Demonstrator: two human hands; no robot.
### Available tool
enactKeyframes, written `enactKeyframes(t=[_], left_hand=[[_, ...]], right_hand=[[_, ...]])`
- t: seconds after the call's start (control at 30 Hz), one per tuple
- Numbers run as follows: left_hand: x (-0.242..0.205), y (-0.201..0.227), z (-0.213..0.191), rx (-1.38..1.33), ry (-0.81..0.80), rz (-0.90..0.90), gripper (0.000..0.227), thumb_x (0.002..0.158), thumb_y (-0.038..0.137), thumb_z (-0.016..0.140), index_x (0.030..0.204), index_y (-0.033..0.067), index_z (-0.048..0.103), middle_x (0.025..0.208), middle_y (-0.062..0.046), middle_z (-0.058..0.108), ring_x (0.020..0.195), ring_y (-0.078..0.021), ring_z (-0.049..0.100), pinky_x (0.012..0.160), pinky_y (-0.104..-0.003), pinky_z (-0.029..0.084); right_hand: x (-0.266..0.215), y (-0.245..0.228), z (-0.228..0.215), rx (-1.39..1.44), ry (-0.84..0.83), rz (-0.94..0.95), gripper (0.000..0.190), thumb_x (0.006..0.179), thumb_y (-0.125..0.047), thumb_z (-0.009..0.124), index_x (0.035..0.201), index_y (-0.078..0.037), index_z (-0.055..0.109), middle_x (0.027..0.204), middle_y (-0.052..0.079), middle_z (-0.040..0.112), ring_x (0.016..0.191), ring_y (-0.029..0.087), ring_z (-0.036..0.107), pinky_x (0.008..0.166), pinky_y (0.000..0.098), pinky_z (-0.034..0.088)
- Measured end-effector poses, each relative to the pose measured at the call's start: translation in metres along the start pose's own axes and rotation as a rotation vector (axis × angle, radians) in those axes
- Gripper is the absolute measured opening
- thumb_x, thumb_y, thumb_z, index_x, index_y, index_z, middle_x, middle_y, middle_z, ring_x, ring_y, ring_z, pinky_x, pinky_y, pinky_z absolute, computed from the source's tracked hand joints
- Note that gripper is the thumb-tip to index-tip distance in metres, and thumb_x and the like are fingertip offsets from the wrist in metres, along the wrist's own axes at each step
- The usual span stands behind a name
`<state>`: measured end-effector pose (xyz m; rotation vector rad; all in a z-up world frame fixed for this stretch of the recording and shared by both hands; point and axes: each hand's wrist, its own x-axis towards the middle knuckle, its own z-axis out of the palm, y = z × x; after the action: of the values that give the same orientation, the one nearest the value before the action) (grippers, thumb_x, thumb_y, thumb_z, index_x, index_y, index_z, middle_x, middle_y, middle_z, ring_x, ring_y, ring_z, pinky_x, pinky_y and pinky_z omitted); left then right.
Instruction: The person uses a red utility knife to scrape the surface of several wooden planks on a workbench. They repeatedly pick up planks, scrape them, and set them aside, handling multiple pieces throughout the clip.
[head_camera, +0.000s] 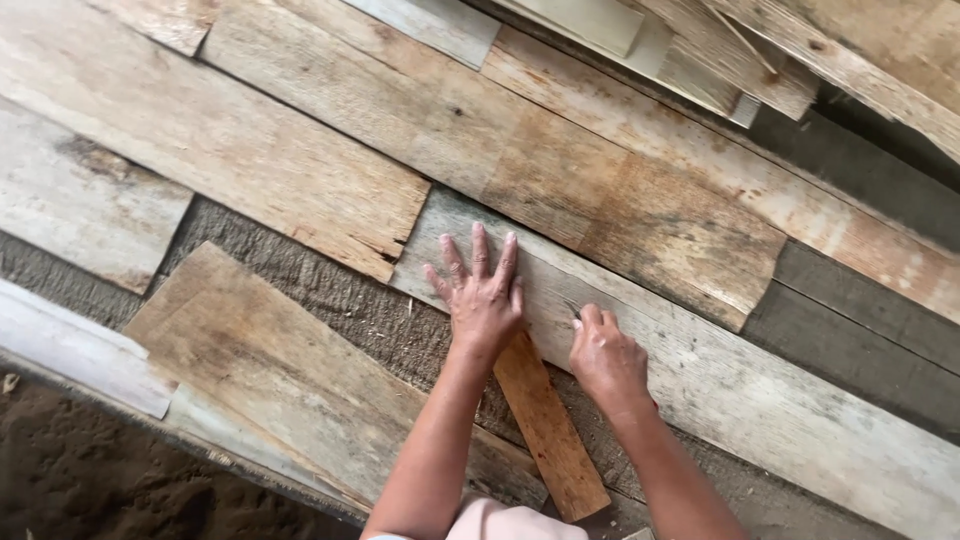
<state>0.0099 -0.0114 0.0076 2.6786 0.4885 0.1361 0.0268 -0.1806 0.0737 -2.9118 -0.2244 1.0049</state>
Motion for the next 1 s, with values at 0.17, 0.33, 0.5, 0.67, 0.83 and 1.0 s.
enactKeyframes(t=[0.17, 0.33, 0.5, 0.67, 0.83, 1.0], left_hand=[[0.004, 0.010, 0.013, -0.047, -0.084, 0.147, 0.075, 0.082, 0.020, 0.058, 0.154, 0.0367, 0.044, 0.169, -0.002, 0.022, 0.151, -0.0519, 0.013, 0.108, -0.082, 0.016], [0.004, 0.013, 0.016, 0.011, -0.107, 0.177, 0.068, 0.083, 0.030, 0.059, 0.150, 0.0361, 0.050, 0.167, -0.006, 0.029, 0.149, -0.0551, 0.014, 0.104, -0.085, 0.015], [0.006, 0.022, 0.004, 0.036, -0.126, 0.200, 0.064, 0.088, 0.053, 0.058, 0.149, 0.0348, 0.052, 0.166, -0.016, 0.028, 0.147, -0.0606, 0.013, 0.101, -0.087, 0.013], [0.006, 0.023, 0.002, 0.068, -0.147, 0.186, 0.065, 0.091, 0.059, 0.058, 0.151, 0.0333, 0.050, 0.166, -0.020, 0.028, 0.147, -0.0617, 0.015, 0.102, -0.087, 0.012], [0.008, 0.020, 0.007, 0.076, -0.175, 0.180, 0.068, 0.091, 0.062, 0.055, 0.153, 0.0369, 0.046, 0.168, -0.020, 0.026, 0.148, -0.0610, 0.010, 0.103, -0.087, 0.010], [0.009, 0.025, 0.001, 0.090, -0.211, 0.157, 0.066, 0.093, 0.058, 0.054, 0.155, 0.0348, 0.044, 0.169, -0.019, 0.023, 0.149, -0.0592, 0.007, 0.105, -0.085, 0.009]], right_hand=[[0.014, 0.018, 0.026, 0.031, 0.038, -0.059, 0.024, 0.106, -0.034, 0.036, 0.113, -0.014, 0.048, 0.114, 0.017, 0.061, 0.091, 0.051, 0.072, 0.087, 0.0630, 0.057], [-0.013, 0.021, -0.020, 0.137, 0.077, 0.049, 0.020, 0.106, -0.027, 0.035, 0.113, -0.013, 0.050, 0.112, 0.014, 0.062, 0.087, 0.045, 0.074, 0.083, 0.0594, 0.060], [0.002, 0.058, 0.003, 0.174, 0.162, 0.123, 0.024, 0.106, -0.030, 0.039, 0.114, -0.010, 0.050, 0.111, 0.017, 0.060, 0.083, 0.051, 0.073, 0.081, 0.0651, 0.058], [0.011, 0.066, 0.018, 0.235, 0.140, 0.059, 0.016, 0.100, -0.022, 0.045, 0.111, -0.012, 0.049, 0.111, 0.014, 0.057, 0.082, 0.050, 0.073, 0.078, 0.0635, 0.058], [-0.005, 0.076, 0.010, 0.281, 0.216, 0.076, 0.015, 0.100, -0.019, 0.044, 0.111, -0.011, 0.049, 0.110, 0.014, 0.059, 0.079, 0.048, 0.074, 0.075, 0.0610, 0.060], [-0.008, 0.097, 0.033, 0.256, 0.296, 0.074, 0.019, 0.101, -0.026, 0.050, 0.113, -0.012, 0.050, 0.109, 0.011, 0.058, 0.078, 0.041, 0.075, 0.072, 0.0546, 0.062]])
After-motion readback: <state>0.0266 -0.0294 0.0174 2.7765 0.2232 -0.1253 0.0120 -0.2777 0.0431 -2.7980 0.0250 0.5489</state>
